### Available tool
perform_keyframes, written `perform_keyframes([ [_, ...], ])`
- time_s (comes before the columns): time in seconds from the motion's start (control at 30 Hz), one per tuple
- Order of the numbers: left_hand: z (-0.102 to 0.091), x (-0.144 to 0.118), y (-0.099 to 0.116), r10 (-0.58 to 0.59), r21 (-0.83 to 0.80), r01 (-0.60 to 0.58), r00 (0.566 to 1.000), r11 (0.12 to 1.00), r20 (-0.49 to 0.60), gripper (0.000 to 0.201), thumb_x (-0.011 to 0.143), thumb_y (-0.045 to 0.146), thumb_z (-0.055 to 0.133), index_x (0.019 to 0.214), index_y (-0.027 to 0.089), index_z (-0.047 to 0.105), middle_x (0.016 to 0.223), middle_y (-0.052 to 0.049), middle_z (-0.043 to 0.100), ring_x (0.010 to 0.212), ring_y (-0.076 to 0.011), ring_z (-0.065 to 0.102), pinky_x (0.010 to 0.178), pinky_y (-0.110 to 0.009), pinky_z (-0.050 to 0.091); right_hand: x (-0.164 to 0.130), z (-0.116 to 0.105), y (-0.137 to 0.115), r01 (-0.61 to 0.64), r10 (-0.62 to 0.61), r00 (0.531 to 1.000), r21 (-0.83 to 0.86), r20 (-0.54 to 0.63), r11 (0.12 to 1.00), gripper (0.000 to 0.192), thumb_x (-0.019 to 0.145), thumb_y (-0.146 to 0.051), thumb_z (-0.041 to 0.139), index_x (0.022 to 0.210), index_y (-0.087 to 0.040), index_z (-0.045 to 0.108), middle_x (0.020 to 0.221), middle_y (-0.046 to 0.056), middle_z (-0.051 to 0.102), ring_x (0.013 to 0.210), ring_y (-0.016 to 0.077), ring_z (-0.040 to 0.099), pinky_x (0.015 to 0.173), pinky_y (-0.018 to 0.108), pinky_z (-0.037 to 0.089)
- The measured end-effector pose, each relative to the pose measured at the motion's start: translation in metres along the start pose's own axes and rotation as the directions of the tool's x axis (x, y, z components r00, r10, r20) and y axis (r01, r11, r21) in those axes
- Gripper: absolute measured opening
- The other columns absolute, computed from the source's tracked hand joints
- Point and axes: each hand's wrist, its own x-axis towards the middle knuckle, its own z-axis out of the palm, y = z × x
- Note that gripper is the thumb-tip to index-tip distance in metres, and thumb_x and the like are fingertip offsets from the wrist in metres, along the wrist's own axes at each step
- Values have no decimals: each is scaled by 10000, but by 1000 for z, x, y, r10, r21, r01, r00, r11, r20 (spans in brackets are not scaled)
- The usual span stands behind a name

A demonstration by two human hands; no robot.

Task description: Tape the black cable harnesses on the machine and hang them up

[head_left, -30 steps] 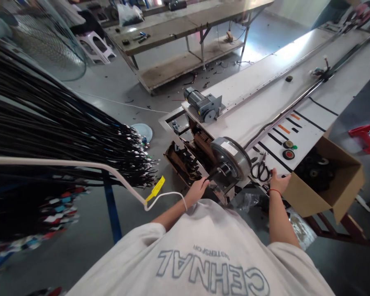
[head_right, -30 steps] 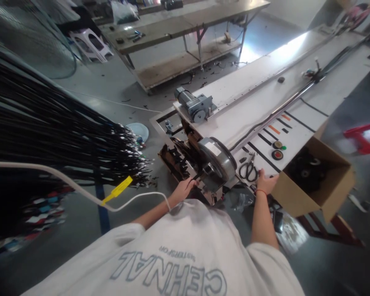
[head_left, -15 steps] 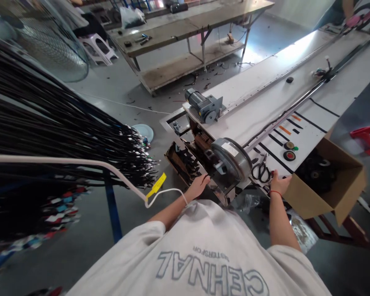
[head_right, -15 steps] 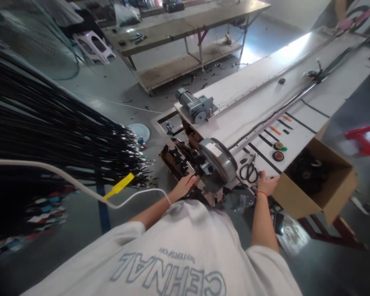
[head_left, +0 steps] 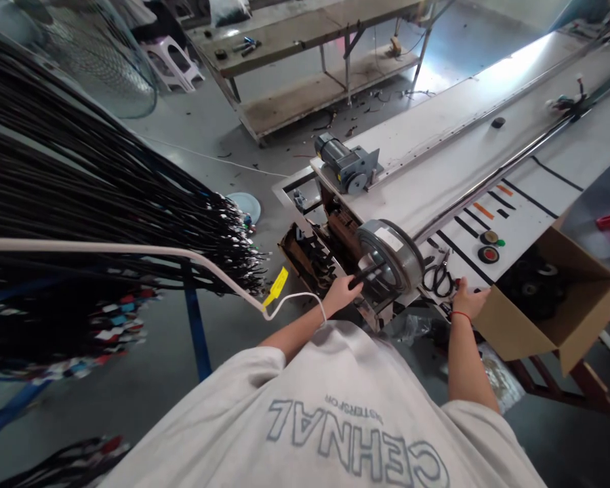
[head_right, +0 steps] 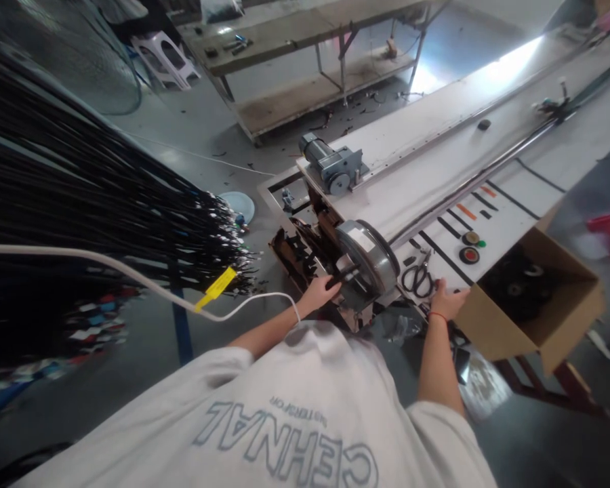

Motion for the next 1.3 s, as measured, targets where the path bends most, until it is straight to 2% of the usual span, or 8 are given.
perform_keyframes([
  [0.2, -4, -9, -9, 20, 7, -20, 1000, 1000, 10, 360, 888, 429, 491, 694, 144, 593, 609, -13, 581, 588, -132, 512, 575, -236, 344, 1, -1, 1, 48, -48, 999, -1, 12, 999, 857, 806, -506, 571, 1410, 33, 291, 1338, 336, 433, 1294, 408, 398, 1053, 522, 325],
  [0.37, -18, -31, -43, -4, 63, -3, 992, 998, 122, 373, 898, 445, 478, 723, 153, 631, 640, -19, 617, 615, -145, 552, 583, -230, 365, 3, 2, 3, 52, -52, 999, 31, -14, 998, 872, 812, -536, 546, 1417, 42, 302, 1394, 325, 396, 1330, 385, 363, 1081, 490, 304],
  [0.53, -37, -51, -67, -94, 145, 75, 987, 987, 130, 352, 884, 433, 482, 709, 167, 632, 595, 1, 583, 548, -129, 507, 557, -222, 342, 3, 2, 1, 50, -50, 999, 14, -10, 999, 929, 783, -512, 598, 1435, 66, 275, 1409, 327, 381, 1329, 390, 366, 1090, 480, 295],
  [0.63, -43, -56, -64, -64, 149, 39, 983, 988, 169, 388, 885, 494, 477, 718, 172, 616, 597, 7, 561, 544, -129, 491, 554, -228, 321, 4, 2, 1, 37, -37, 999, 1, -8, 999, 926, 782, -499, 610, 1437, 64, 274, 1395, 335, 391, 1318, 404, 376, 1082, 496, 302],
  [0.77, -43, -58, -50, -24, 87, 5, 975, 996, 222, 400, 871, 539, 487, 729, 175, 572, 610, 12, 538, 570, -136, 485, 570, -238, 324, 6, 4, 5, 36, -36, 999, -9, -4, 999, 925, 782, -527, 604, 1433, 39, 272, 1369, 334, 417, 1287, 417, 410, 1060, 520, 321],
  [0.9, -37, -54, -35, 19, -11, -17, 978, 1000, 208, 405, 939, 489, 352, 750, 182, 536, 648, 4, 544, 615, -138, 495, 616, -247, 353, 8, 7, 8, 34, -34, 999, -8, -4, 999, 927, 787, -534, 603, 1437, 28, 258, 1358, 335, 422, 1280, 423, 413, 1057, 532, 322],
  [1.1, -32, -47, -25, 5, -48, 4, 982, 999, 186, 435, 962, 471, 278, 722, 181, 495, 634, 8, 511, 619, -131, 473, 612, -247, 350, 8, 8, 9, 31, -31, 1000, -18, 2, 999, 926, 801, -520, 608, 1453, 24, 241, 1372, 335, 409, 1289, 423, 408, 1063, 543, 318],
  [1.3, -32, -46, -23, -5, -83, 26, 968, 996, 251, 461, 941, 525, 308, 733, 169, 516, 637, 17, 521, 620, -121, 475, 609, -231, 365, 9, 8, 10, 56, -56, 998, 5, -17, 998, 913, 800, -517, 599, 1429, 67, 289, 1398, 336, 393, 1318, 397, 385, 1084, 488, 310],
])
